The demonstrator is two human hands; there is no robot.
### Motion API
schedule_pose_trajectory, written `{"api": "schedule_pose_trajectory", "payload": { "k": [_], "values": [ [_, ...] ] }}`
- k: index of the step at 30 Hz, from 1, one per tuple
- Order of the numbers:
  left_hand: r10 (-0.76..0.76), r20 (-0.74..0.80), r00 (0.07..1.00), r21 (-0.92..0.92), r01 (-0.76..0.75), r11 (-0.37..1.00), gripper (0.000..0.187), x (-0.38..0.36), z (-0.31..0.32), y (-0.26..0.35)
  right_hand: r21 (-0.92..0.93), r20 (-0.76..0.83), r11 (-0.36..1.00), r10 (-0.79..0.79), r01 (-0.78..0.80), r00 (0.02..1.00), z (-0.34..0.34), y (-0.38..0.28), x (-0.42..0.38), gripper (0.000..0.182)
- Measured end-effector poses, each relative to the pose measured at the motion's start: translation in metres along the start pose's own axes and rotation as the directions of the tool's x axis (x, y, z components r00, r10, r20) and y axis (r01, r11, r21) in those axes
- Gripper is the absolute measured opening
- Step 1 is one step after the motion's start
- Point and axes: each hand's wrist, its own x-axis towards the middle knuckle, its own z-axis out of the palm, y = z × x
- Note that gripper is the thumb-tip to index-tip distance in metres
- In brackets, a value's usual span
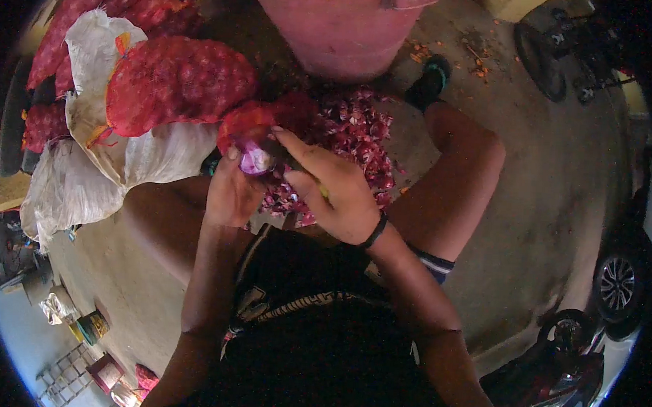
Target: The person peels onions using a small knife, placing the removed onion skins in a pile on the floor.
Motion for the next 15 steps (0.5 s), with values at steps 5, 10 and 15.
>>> {"api": "schedule_pose_trajectory", "payload": {
  "k": [5,10,15],
  "values": [
    [0.0,-0.013,1.0,0.031,0.001,1.0,0.053,0.001,0.0,-0.004,-0.003,0.061,0.998,0.057,-0.057,0.996,0.003,-0.008,0.0,0.055],
    [-0.011,-0.023,1.0,0.012,0.011,1.0,0.051,0.001,-0.003,-0.005,-0.113,0.076,0.991,0.073,-0.064,0.994,0.004,-0.007,0.001,0.054],
    [-0.089,0.002,0.996,-0.05,0.089,0.995,0.052,-0.003,-0.008,-0.005,-0.199,0.071,0.979,0.056,-0.041,0.996,0.0,-0.009,-0.004,0.048]
  ]
}}
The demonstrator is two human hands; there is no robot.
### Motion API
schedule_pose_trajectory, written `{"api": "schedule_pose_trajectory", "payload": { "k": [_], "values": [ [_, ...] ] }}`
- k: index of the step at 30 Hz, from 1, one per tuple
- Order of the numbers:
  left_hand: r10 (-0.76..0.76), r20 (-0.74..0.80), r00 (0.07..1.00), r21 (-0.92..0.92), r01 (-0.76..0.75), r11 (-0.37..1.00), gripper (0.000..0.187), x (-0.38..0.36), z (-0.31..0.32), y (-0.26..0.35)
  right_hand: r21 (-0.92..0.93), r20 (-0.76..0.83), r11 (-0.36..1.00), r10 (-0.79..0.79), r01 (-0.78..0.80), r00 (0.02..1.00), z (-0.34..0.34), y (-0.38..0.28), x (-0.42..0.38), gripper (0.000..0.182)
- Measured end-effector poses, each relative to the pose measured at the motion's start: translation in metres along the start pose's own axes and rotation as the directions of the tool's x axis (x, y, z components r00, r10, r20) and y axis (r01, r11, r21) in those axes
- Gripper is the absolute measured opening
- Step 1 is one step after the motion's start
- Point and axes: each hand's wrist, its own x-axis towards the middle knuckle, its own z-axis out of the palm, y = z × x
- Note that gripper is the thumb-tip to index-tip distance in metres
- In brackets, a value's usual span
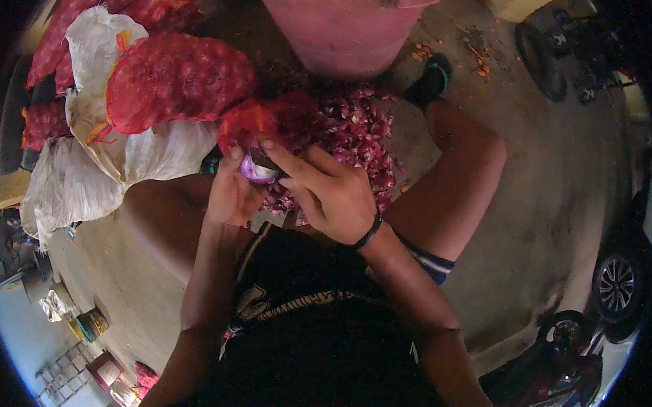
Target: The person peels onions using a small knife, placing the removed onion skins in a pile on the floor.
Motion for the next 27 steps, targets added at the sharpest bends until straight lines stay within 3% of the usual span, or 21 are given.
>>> {"api": "schedule_pose_trajectory", "payload": {
  "k": [1,4,6,9,12,14,15,18,20,24,27],
  "values": [
    [-0.028,0.036,0.999,-0.012,0.028,1.0,0.054,-0.001,-0.002,0.001,-0.001,-0.009,1.0,-0.029,0.029,1.0,0.0,0.003,-0.002,0.046],
    [-0.079,0.148,0.986,-0.019,0.083,0.996,0.062,-0.001,-0.011,0.004,0.24,-0.097,0.964,-0.089,0.111,0.991,0.001,0.013,-0.008,0.04],
    [-0.078,0.225,0.971,0.013,0.077,0.997,0.07,-0.002,-0.012,0.007,0.428,-0.054,0.903,0.068,-0.039,0.996,-0.005,0.011,-0.007,0.039],
    [-0.109,0.184,0.977,0.117,0.089,0.989,0.081,-0.01,0.001,0.02,0.458,0.009,0.88,0.135,-0.125,0.991,-0.018,0.006,-0.005,0.04],
    [-0.091,0.322,0.942,0.151,0.044,0.988,0.085,-0.005,-0.008,0.025,0.509,-0.009,0.846,0.186,-0.156,0.982,-0.025,0.01,-0.005,0.041],
    [-0.09,0.305,0.948,0.299,-0.006,0.954,0.087,-0.005,-0.008,0.026,0.667,-0.017,0.719,0.276,-0.194,0.961,-0.026,0.017,-0.006,0.043],
    [-0.091,0.298,0.95,0.371,-0.028,0.928,0.088,-0.005,-0.007,0.027,0.662,-0.038,0.725,0.287,-0.191,0.957,-0.026,0.017,-0.004,0.043],
    [-0.025,0.307,0.951,0.32,-0.078,0.944,0.09,-0.004,0.005,0.033,0.676,-0.115,0.717,0.326,-0.167,0.938,-0.027,0.02,0.003,0.043],
    [-0.012,0.331,0.943,0.393,-0.126,0.911,0.091,-0.003,-0.004,0.033,0.727,-0.175,0.676,0.357,-0.125,0.917,-0.031,0.024,0.007,0.043],
    [0.036,0.406,0.913,0.39,-0.208,0.897,0.086,0.004,-0.012,0.04,0.675,-0.168,0.707,0.428,-0.212,0.888,-0.043,0.038,0.011,0.047],
    [-0.065,0.284,0.957,0.392,-0.054,0.918,0.08,0.001,-0.005,0.055,0.324,0.035,0.839,0.451,-0.437,0.892,-0.049,0.06,0.008,0.052]
  ]
}}
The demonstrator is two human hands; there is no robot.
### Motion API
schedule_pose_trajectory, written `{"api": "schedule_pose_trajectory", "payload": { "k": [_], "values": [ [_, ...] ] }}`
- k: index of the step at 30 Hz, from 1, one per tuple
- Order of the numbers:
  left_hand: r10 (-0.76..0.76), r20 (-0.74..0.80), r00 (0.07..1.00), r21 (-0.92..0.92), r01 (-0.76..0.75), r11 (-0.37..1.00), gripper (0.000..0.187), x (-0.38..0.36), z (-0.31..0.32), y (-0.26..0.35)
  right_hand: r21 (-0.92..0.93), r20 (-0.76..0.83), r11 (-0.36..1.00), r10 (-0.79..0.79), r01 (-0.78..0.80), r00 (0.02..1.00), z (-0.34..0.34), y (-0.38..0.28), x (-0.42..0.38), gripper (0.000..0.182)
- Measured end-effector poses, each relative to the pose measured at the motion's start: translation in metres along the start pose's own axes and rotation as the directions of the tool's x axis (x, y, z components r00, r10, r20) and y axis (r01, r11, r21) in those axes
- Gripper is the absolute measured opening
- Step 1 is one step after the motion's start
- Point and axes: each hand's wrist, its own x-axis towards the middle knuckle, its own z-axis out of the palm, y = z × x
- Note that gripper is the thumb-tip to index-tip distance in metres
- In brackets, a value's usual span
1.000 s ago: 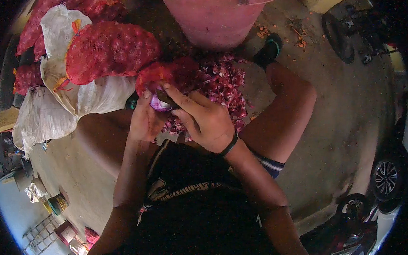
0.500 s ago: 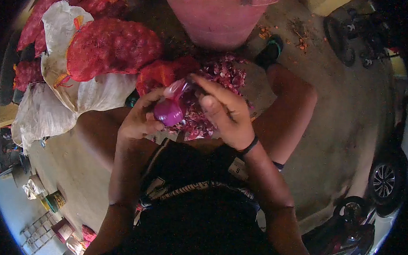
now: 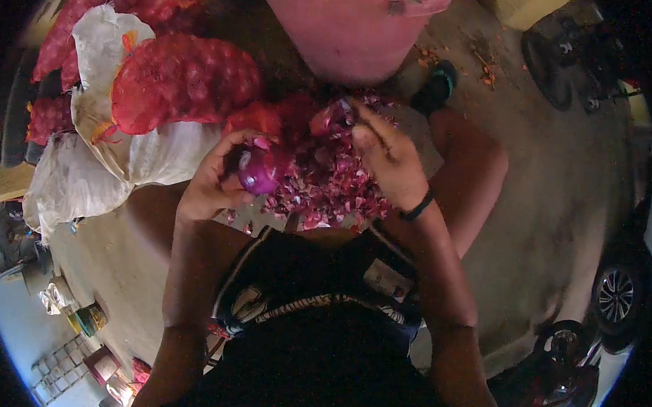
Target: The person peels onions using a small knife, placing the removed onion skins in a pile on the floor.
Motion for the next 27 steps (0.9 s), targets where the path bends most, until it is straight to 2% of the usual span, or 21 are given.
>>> {"api": "schedule_pose_trajectory", "payload": {
  "k": [2,4,5,7,9,12,15,17,19,21,24,27],
  "values": [
    [-0.06,-0.035,0.998,0.048,0.062,0.997,0.079,0.003,-0.002,0.006,-0.077,0.12,0.994,-0.072,0.082,0.99,0.004,0.008,-0.002,0.053],
    [-0.103,-0.067,0.992,0.106,0.11,0.988,0.08,0.006,-0.003,0.005,-0.01,0.238,0.996,-0.088,0.093,0.967,0.011,0.007,-0.01,0.054],
    [-0.11,-0.079,0.991,0.145,0.121,0.982,0.081,0.008,-0.004,0.001,0.088,0.292,0.994,-0.083,0.059,0.953,0.018,0.001,-0.013,0.054],
    [-0.096,-0.086,0.992,0.22,0.113,0.969,0.082,0.012,-0.009,-0.007,0.17,0.314,0.976,-0.182,0.134,0.932,0.032,-0.005,-0.009,0.051],
    [-0.054,-0.077,0.996,0.287,0.074,0.955,0.084,0.012,-0.011,-0.015,0.127,0.26,0.928,-0.371,0.349,0.892,0.043,-0.002,-0.004,0.048],
    [-0.055,-0.064,0.996,0.31,0.072,0.948,0.086,0.014,-0.005,-0.01,0.054,0.292,0.95,-0.31,0.308,0.905,0.038,0.011,-0.001,0.043],
    [-0.108,-0.032,0.994,0.339,0.112,0.934,0.086,0.014,-0.001,-0.005,0.247,0.252,0.969,-0.079,0.015,0.964,0.035,0.012,-0.002,0.041],
    [-0.07,0.003,0.998,0.391,0.063,0.918,0.086,0.013,-0.005,-0.007,0.338,0.229,0.929,0.074,-0.15,0.971,0.029,0.007,-0.002,0.042],
    [-0.042,0.013,0.999,0.384,0.033,0.923,0.086,0.013,-0.005,-0.008,0.362,0.212,0.909,0.135,-0.206,0.968,0.022,0.005,-0.002,0.044],
    [-0.026,-0.009,1.0,0.322,0.027,0.946,0.084,0.011,-0.003,-0.008,0.341,0.199,0.925,0.103,-0.168,0.975,0.019,0.004,-0.001,0.048],
    [0.023,0.058,0.998,0.434,-0.046,0.9,0.082,0.013,-0.01,-0.009,0.174,0.364,0.979,-0.162,0.104,0.917,0.022,-0.01,-0.005,0.054],
    [-0.009,-0.07,0.997,0.149,0.019,0.989,0.079,0.01,0.002,-0.013,0.077,0.384,0.96,-0.278,0.27,0.88,0.033,-0.011,-0.009,0.053]
  ]
}}
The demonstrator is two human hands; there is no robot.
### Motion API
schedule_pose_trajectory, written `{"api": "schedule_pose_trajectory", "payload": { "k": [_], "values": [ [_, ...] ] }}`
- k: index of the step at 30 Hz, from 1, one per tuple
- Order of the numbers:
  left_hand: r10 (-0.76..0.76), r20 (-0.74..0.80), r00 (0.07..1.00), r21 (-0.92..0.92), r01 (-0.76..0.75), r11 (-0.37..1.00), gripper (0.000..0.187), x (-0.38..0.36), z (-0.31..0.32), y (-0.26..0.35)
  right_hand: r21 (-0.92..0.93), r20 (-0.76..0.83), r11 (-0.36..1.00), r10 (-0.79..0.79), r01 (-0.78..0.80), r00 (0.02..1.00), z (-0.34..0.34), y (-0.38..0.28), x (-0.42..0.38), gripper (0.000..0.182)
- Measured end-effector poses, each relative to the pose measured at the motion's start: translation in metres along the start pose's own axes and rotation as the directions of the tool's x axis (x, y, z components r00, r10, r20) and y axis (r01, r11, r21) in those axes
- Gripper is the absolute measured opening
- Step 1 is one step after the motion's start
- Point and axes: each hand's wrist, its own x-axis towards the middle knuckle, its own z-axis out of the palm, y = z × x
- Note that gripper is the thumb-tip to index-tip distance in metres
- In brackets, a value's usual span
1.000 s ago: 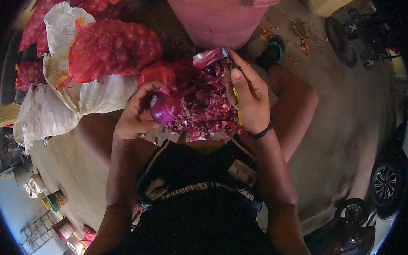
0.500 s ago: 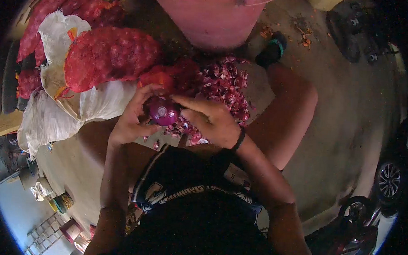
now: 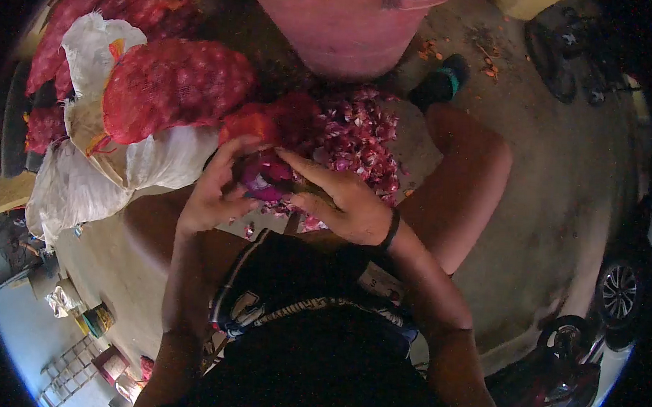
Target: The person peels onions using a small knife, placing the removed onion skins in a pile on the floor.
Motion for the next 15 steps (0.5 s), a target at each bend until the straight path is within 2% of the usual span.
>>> {"api": "schedule_pose_trajectory", "payload": {
  "k": [3,6,9,12,15],
  "values": [
    [-0.038,-0.116,0.992,0.056,0.045,0.997,0.079,0.006,0.005,-0.01,-0.031,-0.058,0.999,-0.032,0.03,0.998,0.007,0.015,0.0,0.052],
    [-0.034,-0.135,0.99,0.102,0.048,0.994,0.079,0.009,0.01,-0.011,-0.189,-0.112,0.979,-0.1,0.078,0.989,0.007,0.021,0.001,0.049],
    [0.031,-0.117,0.993,0.279,0.003,0.96,0.08,0.009,0.01,-0.012,-0.328,-0.113,0.945,-0.022,-0.016,0.993,0.004,0.015,-0.001,0.043],
    [0.015,-0.115,0.993,0.261,0.016,0.965,0.081,0.008,0.011,-0.009,-0.259,-0.214,0.963,-0.13,0.072,0.968,0.004,0.021,0.001,0.042],
    [-0.013,-0.157,0.988,0.203,0.045,0.978,0.082,0.006,0.013,-0.001,-0.167,-0.343,0.982,-0.144,0.091,0.928,0.008,0.029,0.004,0.038]
  ]
}}
